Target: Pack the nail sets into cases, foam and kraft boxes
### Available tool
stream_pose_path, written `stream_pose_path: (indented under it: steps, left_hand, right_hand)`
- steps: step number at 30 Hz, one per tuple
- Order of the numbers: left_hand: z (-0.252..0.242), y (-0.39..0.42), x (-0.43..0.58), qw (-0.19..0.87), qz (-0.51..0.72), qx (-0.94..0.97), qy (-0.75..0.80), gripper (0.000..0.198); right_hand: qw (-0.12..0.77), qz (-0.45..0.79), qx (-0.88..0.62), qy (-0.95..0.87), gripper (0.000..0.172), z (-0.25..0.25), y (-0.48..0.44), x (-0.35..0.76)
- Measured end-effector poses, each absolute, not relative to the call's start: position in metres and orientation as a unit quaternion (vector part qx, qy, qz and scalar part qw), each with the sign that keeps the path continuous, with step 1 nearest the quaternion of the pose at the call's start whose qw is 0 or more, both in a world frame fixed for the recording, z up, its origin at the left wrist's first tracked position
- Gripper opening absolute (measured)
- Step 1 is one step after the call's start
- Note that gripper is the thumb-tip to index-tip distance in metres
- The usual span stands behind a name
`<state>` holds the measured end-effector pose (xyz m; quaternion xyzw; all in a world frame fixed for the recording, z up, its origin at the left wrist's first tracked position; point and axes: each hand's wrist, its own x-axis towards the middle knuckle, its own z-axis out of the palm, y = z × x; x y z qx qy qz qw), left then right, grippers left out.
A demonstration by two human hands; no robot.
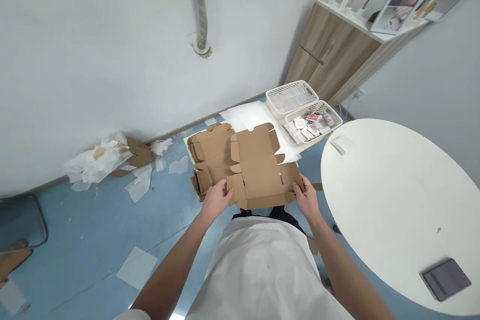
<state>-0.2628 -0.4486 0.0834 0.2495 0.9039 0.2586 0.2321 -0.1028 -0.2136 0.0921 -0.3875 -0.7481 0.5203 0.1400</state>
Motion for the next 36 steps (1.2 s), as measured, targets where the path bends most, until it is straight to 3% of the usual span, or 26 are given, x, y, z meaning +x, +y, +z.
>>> stream_pose_path:
  steps: [6,11,17,24,30,36]
  left_hand:
    - [0.107,-0.385,-0.257,0.217,0.313,0.331,0.863,0.019]
    - [0.12,-0.305,-0.228,0.217,0.332,0.425,0.813,0.024]
    - [0.12,-0.21,-0.176,0.249,0.283,0.521,0.766,0.032]
    - [0.094,-0.123,-0.099,0.29,0.211,0.571,0.738,0.054]
    - [0.078,-0.091,-0.068,0.323,0.115,0.612,0.712,0.061]
    - [0.071,-0.07,-0.072,0.357,0.094,0.608,0.702,0.064]
  right_hand:
    - [0.214,0.536,-0.447,-0.684,0.04,0.092,-0.183,-0.054]
    - [0.261,0.462,-0.537,-0.656,0.03,0.097,-0.149,0.015]
    - [0.231,0.494,-0.567,-0.617,0.029,0.093,-0.113,0.119]
    - [0.247,0.467,-0.647,-0.549,0.034,0.066,-0.107,0.203]
    - [0.267,0.451,-0.697,-0.49,0.035,0.048,-0.109,0.228]
    - [0.269,0.465,-0.715,-0.447,0.039,0.047,-0.106,0.215]
